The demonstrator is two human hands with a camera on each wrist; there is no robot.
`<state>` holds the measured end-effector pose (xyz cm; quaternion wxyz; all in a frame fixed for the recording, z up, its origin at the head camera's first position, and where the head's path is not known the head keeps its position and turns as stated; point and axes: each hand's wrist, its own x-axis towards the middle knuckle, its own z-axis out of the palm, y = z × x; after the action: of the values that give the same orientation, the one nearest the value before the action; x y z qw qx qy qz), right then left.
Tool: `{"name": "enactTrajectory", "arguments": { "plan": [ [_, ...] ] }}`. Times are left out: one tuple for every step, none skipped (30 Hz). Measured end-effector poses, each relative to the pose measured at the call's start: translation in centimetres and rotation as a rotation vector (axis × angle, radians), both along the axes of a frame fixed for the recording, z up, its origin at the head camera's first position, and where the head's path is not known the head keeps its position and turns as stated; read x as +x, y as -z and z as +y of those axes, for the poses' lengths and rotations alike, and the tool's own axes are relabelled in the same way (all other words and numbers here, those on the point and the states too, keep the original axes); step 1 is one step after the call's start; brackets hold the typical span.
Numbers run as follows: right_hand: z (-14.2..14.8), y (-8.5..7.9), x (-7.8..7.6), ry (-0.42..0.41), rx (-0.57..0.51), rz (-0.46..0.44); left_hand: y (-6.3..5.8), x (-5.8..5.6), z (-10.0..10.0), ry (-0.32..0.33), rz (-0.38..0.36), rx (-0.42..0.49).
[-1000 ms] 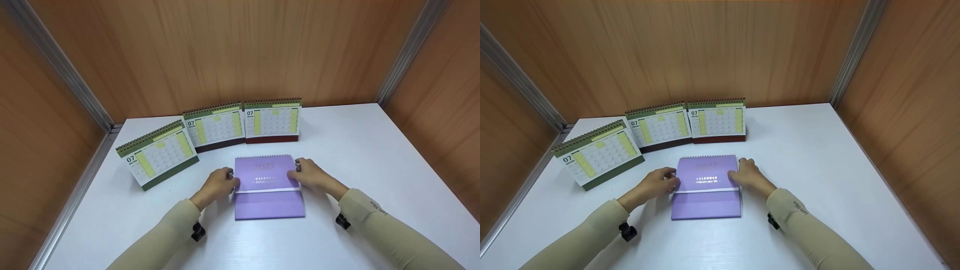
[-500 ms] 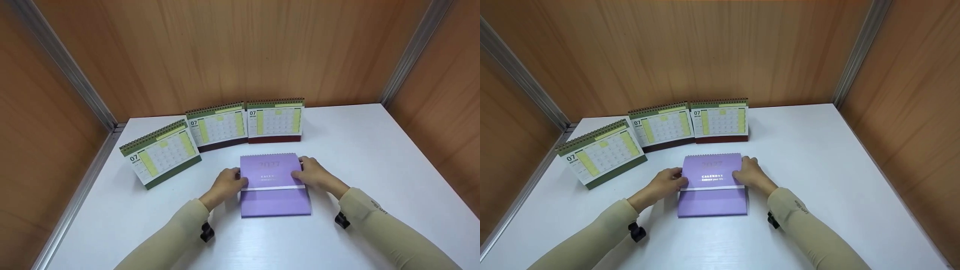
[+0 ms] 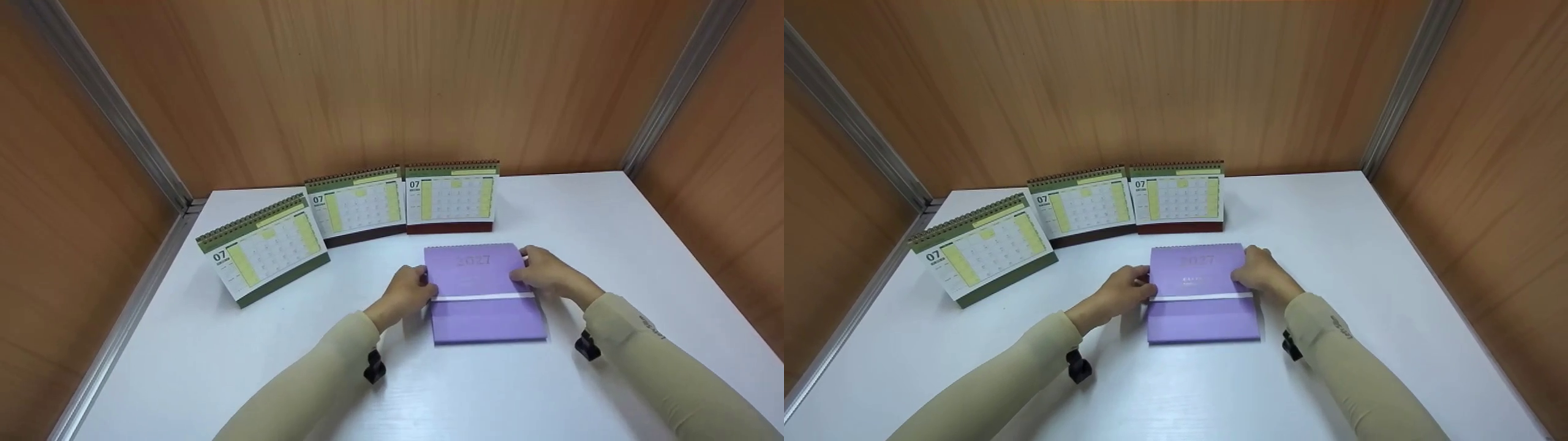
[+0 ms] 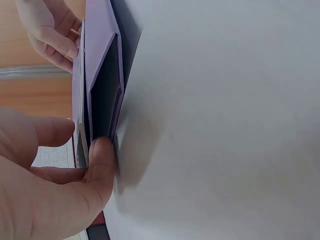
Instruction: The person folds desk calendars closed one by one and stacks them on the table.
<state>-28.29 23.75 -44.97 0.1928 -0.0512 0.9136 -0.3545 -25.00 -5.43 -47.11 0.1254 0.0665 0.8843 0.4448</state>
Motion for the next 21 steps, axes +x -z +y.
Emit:
{"name": "enactTrajectory", "arguments": {
  "plan": [
    [0.5, -0.2, -0.1, -0.002, 0.009, -0.003, 0.0, -0.1, 0.4, 0.004, 0.0, -0.001],
    [0.9, -0.3, -0.2, -0.005, 0.016, -0.007, 0.1, -0.2, 0.9, 0.007, 0.001, 0.0],
    [1.3, -0.4, -0.3, -0.007, 0.022, -0.009, 0.1, -0.3, 1.3, 0.008, -0.004, 0.005],
    [1.7, -0.5, -0.4, -0.013, 0.031, -0.006, 0.2, -0.4, 1.7, 0.009, -0.004, 0.009],
    [2.1, -0.6, -0.6, -0.016, 0.039, -0.004, 0.2, -0.5, 2.2, 0.008, -0.008, 0.014],
    [2.4, -0.7, -0.6, -0.016, 0.043, -0.007, 0.3, -0.6, 2.6, 0.005, -0.01, 0.022],
    [2.7, -0.8, -0.7, -0.015, 0.048, -0.01, 0.3, -0.6, 3.0, 0.001, -0.013, 0.03],
    [3.0, -0.8, -0.8, -0.016, 0.056, -0.014, 0.4, -0.7, 3.4, -0.002, -0.014, 0.039],
    [3.3, -0.9, -1.0, -0.015, 0.064, -0.019, 0.4, -0.7, 3.8, -0.005, -0.018, 0.051],
    [3.6, -1.0, -1.1, -0.013, 0.071, -0.023, 0.4, -0.7, 4.1, -0.009, -0.018, 0.06],
    [3.8, -1.2, -1.2, -0.006, 0.073, -0.031, 0.4, -0.8, 4.5, -0.011, -0.017, 0.066],
    [4.1, -1.3, -1.3, 0.001, 0.076, -0.043, 0.4, -0.8, 4.8, -0.013, -0.013, 0.069],
    [4.3, -1.4, -1.5, 0.007, 0.084, -0.052, 0.5, -0.8, 5.1, -0.011, -0.008, 0.076],
    [4.5, -1.5, -1.7, 0.009, 0.088, -0.059, 0.5, -0.8, 5.5, -0.01, -0.005, 0.081],
    [4.7, -1.6, -1.8, 0.017, 0.091, -0.072, 0.5, -0.8, 5.8, -0.011, -0.005, 0.083],
    [4.9, -1.7, -2.0, 0.025, 0.096, -0.08, 0.5, -0.8, 6.1, -0.011, -0.003, 0.085],
    [5.1, -1.8, -2.1, 0.031, 0.102, -0.086, 0.6, -0.7, 6.4, -0.012, -0.003, 0.087],
    [5.3, -1.9, -2.2, 0.033, 0.109, -0.091, 0.6, -0.7, 6.7, -0.011, -0.001, 0.088],
    [5.6, -1.9, -2.4, 0.037, 0.118, -0.092, 0.6, -0.7, 7.0, -0.011, -0.003, 0.091],
    [5.8, -2.0, -2.4, 0.039, 0.123, -0.092, 0.7, -0.7, 7.3, -0.013, -0.009, 0.095],
    [5.9, -2.0, -2.5, 0.045, 0.129, -0.096, 0.7, -0.7, 7.6, -0.014, -0.013, 0.096]
  ]
}}
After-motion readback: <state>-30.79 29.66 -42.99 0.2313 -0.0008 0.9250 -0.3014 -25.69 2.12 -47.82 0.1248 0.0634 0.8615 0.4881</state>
